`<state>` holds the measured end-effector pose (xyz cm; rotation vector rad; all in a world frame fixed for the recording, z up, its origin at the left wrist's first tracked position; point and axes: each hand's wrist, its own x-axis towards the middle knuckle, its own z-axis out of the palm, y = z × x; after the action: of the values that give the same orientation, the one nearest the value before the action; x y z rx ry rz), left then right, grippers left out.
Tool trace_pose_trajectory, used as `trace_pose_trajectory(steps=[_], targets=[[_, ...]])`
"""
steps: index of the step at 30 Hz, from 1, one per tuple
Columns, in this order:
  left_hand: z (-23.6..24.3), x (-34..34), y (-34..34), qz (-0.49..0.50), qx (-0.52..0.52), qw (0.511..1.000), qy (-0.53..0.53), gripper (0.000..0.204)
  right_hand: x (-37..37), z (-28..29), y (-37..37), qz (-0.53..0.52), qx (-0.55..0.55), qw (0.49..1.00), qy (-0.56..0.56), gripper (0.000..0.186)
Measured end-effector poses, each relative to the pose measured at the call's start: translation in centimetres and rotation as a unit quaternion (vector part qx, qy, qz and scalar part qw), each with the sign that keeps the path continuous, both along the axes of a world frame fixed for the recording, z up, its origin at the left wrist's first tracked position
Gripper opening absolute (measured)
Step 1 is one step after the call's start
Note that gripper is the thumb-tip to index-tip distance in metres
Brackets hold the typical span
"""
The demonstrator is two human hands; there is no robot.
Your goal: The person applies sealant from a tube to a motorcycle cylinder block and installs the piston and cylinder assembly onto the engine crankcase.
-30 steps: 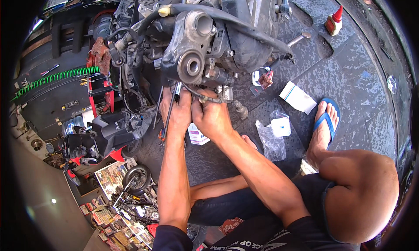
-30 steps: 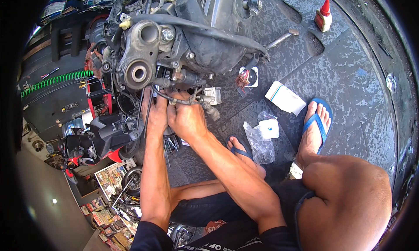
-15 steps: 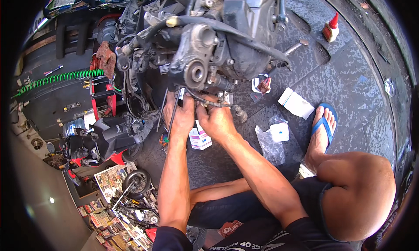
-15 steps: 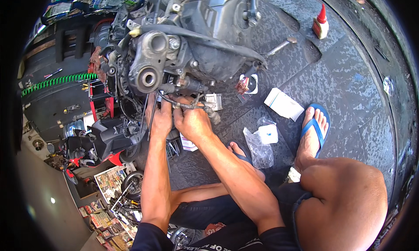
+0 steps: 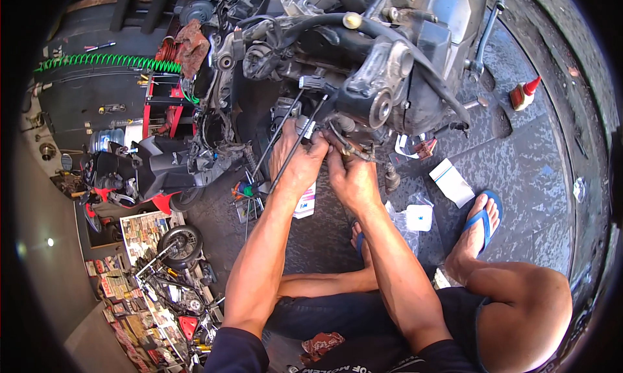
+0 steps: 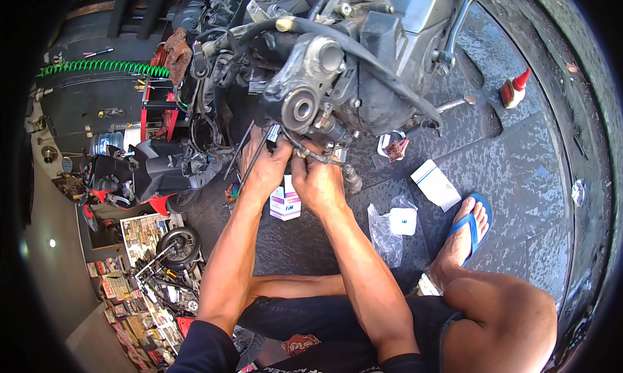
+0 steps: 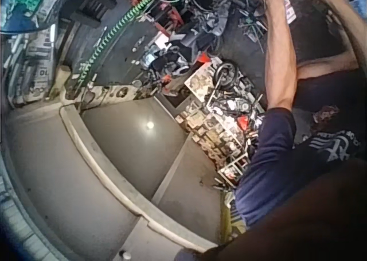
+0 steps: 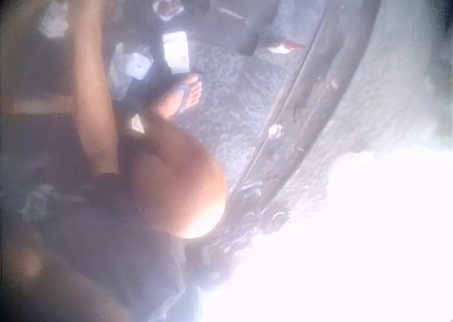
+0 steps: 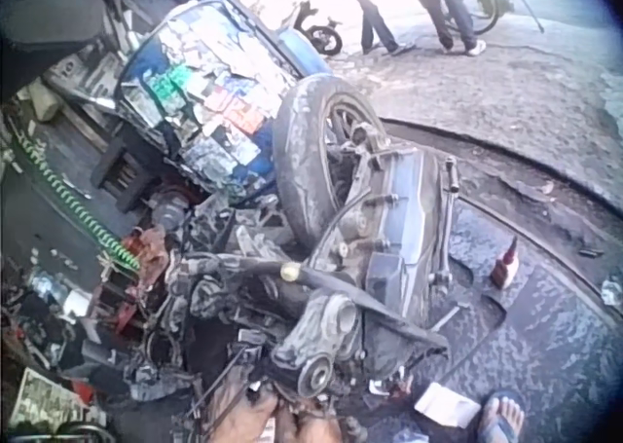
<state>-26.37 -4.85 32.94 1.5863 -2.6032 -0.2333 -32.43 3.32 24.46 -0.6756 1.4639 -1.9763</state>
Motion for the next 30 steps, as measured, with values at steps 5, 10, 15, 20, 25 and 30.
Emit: trace_pose_trajectory(steps=[5,10,15,20,25,30], targets=[[0.3,-0.7,0.5,0.023,0.005,1.000,-0.004,0.047,-0.6,1.2,1.0,-0.030,0.007,1.000,0.005,0.021],[0.5,-0.7,0.7,0.035,0.018,0.999,-0.003,0.046,-0.9,3.5,2.3,0.035,0.036,0.994,-0.102,0.025],[0.6,-0.6,0.7,0.037,0.012,0.999,-0.005,0.042,-1.6,3.0,2.9,0.078,0.090,0.988,-0.093,0.024],[0.6,-0.7,0.4,0.039,0.033,0.999,-0.009,0.042,-1.3,3.7,2.7,0.065,0.068,0.979,-0.183,0.024],[0.3,0.1,0.3,0.020,0.006,1.000,-0.010,0.042,-2.3,5.1,3.2,0.118,0.189,0.958,-0.182,0.031],[0.6,-0.3,0.4,0.037,0.036,0.999,-0.004,0.042,-1.2,4.6,2.5,0.029,0.060,0.975,-0.210,0.027]])
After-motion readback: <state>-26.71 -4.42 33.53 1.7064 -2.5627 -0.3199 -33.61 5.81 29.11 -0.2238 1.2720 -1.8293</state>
